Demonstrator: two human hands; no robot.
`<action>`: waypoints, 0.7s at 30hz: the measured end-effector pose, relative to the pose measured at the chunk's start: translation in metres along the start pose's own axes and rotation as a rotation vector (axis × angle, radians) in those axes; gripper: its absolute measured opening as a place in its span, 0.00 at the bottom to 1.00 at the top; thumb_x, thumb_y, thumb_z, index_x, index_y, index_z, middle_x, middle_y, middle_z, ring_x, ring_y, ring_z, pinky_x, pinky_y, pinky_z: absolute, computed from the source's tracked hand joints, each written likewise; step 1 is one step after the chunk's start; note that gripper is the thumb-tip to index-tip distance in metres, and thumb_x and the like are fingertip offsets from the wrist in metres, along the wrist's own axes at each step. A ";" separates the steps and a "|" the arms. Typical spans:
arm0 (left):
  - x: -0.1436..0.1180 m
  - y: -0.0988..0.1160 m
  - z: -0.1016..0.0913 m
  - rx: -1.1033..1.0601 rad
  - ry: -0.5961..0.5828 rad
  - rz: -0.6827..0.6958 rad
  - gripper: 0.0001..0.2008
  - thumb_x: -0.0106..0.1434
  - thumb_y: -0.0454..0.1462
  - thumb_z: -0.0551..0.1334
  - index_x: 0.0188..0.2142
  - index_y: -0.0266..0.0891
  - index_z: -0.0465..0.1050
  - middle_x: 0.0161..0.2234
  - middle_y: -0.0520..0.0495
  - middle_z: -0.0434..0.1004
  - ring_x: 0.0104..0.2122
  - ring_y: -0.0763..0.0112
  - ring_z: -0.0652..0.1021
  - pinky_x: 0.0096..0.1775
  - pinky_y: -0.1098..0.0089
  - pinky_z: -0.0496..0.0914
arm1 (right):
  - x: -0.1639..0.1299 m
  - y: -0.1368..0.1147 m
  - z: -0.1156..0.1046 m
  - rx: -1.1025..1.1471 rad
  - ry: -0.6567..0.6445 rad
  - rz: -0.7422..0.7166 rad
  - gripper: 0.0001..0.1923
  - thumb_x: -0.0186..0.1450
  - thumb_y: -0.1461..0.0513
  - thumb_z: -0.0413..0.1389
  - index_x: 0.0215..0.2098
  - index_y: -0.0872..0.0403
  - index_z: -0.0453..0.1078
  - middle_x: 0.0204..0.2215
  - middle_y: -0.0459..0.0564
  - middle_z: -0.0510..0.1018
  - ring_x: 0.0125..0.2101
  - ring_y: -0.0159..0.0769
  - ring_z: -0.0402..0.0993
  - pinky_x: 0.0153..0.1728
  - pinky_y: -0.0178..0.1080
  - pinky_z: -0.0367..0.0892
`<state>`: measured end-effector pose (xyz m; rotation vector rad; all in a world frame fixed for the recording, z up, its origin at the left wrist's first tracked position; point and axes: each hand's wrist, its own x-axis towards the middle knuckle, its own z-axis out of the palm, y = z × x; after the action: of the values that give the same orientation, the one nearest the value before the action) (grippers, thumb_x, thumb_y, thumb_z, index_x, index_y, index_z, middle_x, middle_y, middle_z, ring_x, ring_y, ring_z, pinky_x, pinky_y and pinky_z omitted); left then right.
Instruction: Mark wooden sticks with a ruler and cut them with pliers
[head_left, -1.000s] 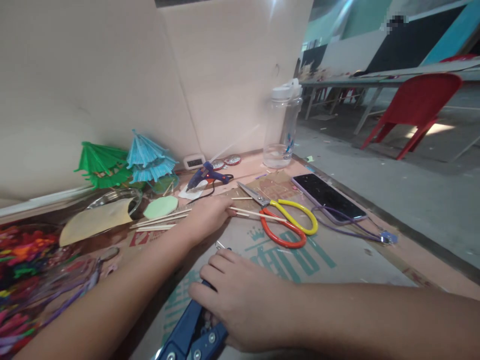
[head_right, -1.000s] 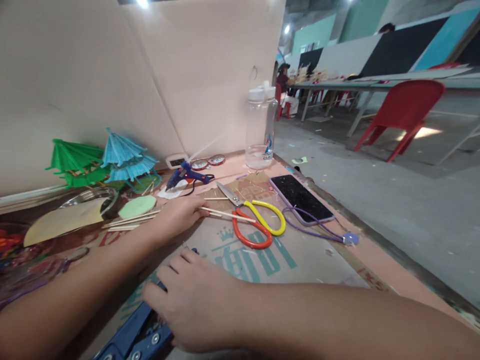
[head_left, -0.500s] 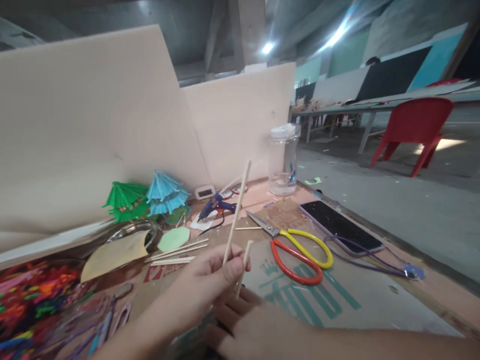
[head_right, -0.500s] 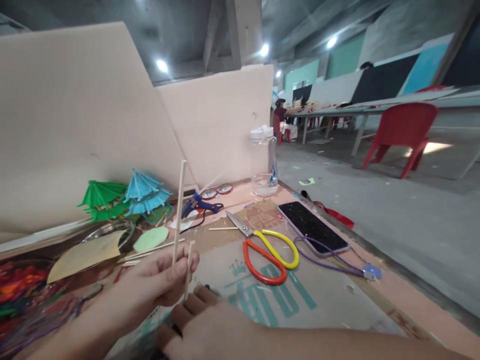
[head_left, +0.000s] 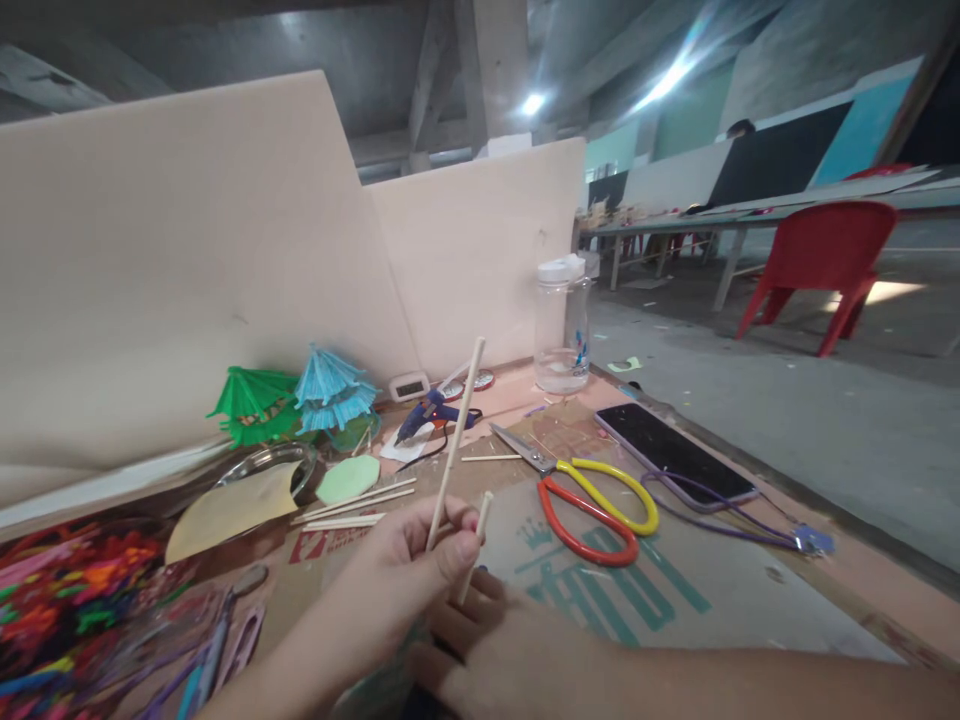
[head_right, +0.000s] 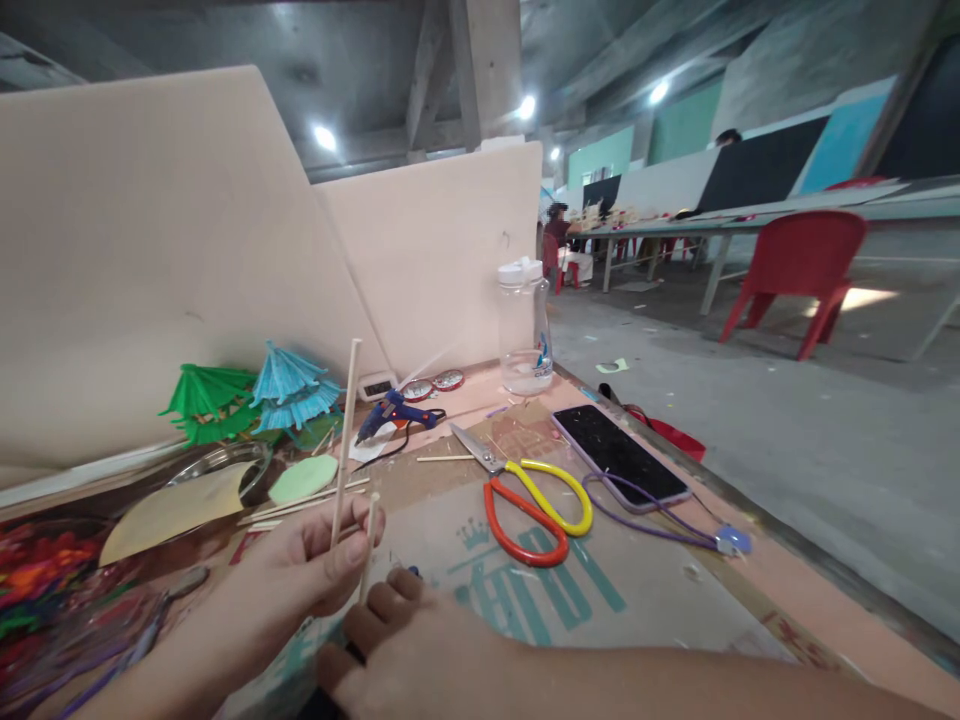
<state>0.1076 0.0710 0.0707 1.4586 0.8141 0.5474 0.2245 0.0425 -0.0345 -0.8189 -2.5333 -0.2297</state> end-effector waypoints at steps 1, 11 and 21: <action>0.001 -0.001 0.000 0.038 0.015 0.007 0.27 0.47 0.58 0.67 0.25 0.40 0.61 0.18 0.62 0.53 0.17 0.83 0.52 0.20 0.77 0.51 | 0.000 0.000 -0.001 -0.008 0.001 -0.012 0.14 0.69 0.53 0.50 0.46 0.54 0.66 0.45 0.54 0.76 0.42 0.42 0.71 0.43 0.43 0.64; 0.045 -0.016 -0.036 1.132 0.327 0.212 0.12 0.64 0.42 0.50 0.36 0.41 0.69 0.27 0.48 0.74 0.29 0.62 0.73 0.30 0.68 0.61 | -0.002 -0.001 -0.022 0.037 -0.072 -0.032 0.18 0.63 0.54 0.56 0.46 0.57 0.66 0.39 0.54 0.75 0.41 0.43 0.66 0.45 0.43 0.60; 0.074 -0.027 -0.035 1.353 0.211 0.259 0.14 0.65 0.38 0.50 0.38 0.42 0.75 0.38 0.45 0.82 0.37 0.61 0.79 0.35 0.68 0.67 | -0.004 -0.003 -0.028 0.079 -0.062 0.004 0.17 0.60 0.55 0.58 0.43 0.57 0.67 0.38 0.53 0.74 0.39 0.42 0.65 0.46 0.41 0.58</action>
<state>0.1237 0.1485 0.0354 2.7988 1.2616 0.3084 0.2362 0.0296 -0.0120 -0.8121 -2.5806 -0.1038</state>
